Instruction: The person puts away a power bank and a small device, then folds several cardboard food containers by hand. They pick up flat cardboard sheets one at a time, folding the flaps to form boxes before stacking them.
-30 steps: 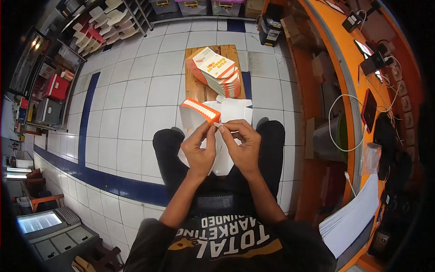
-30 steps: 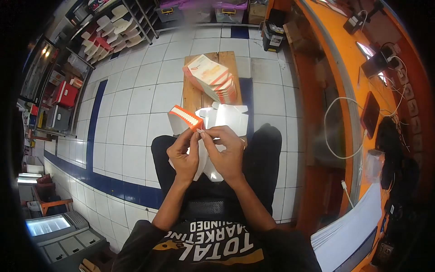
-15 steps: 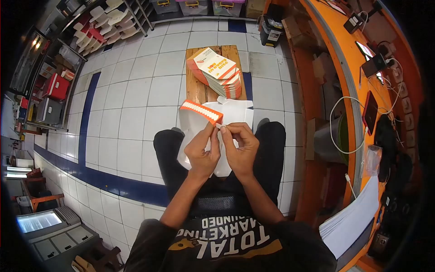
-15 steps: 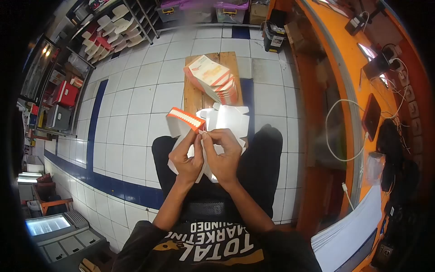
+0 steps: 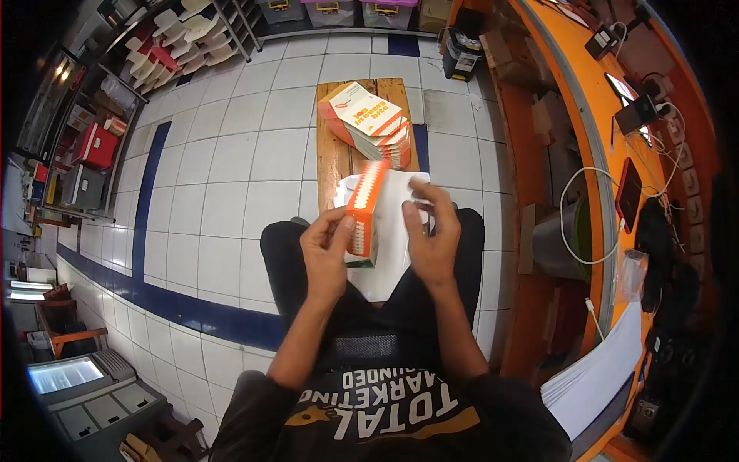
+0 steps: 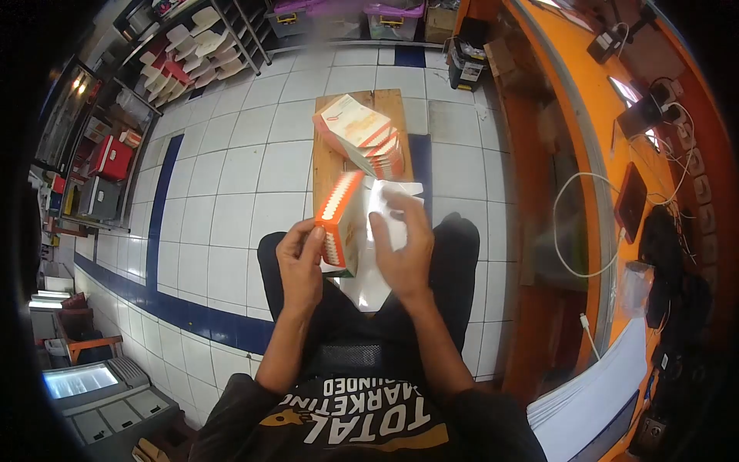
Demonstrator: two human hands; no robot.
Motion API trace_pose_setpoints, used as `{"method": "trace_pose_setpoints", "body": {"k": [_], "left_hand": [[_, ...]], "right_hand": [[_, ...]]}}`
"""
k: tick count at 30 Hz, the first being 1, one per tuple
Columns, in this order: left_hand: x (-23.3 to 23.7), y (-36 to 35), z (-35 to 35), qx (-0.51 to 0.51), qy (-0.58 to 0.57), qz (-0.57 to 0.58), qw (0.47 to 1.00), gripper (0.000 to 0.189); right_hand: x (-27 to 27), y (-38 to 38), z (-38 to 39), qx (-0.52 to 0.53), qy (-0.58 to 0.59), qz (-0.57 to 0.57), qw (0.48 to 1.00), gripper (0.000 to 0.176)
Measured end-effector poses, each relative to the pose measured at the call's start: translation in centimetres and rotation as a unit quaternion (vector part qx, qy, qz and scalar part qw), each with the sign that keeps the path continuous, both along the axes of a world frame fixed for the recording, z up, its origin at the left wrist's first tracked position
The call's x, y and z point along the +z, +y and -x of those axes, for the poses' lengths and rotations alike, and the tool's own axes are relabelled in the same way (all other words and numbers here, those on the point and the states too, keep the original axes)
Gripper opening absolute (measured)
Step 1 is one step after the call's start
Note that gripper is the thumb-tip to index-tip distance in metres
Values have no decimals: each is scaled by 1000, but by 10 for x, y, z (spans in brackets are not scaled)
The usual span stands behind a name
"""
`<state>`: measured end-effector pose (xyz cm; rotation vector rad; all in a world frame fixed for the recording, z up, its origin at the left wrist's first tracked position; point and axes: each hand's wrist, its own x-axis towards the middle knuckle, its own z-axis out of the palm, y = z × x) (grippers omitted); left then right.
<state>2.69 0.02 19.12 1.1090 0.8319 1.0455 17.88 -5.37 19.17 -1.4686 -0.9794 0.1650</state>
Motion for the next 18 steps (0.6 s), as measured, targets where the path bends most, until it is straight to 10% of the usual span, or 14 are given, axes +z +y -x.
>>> {"method": "trace_pose_setpoints", "body": {"k": [6, 11, 16, 18], "left_hand": [[-7, 15, 4, -164, -215, 173, 947, 25], [13, 11, 6, -134, 227, -128, 956, 32], [4, 36, 7, -234, 105, 25, 966, 33], [-8, 44, 3, -105, 116, -65, 986, 33]], "right_hand": [[-8, 4, -17, 190, 307, 76, 930, 36], [8, -8, -15, 263, 304, 173, 899, 32], [3, 5, -15, 358, 356, 180, 844, 35], [-1, 23, -12, 255, 358, 143, 887, 36]]}}
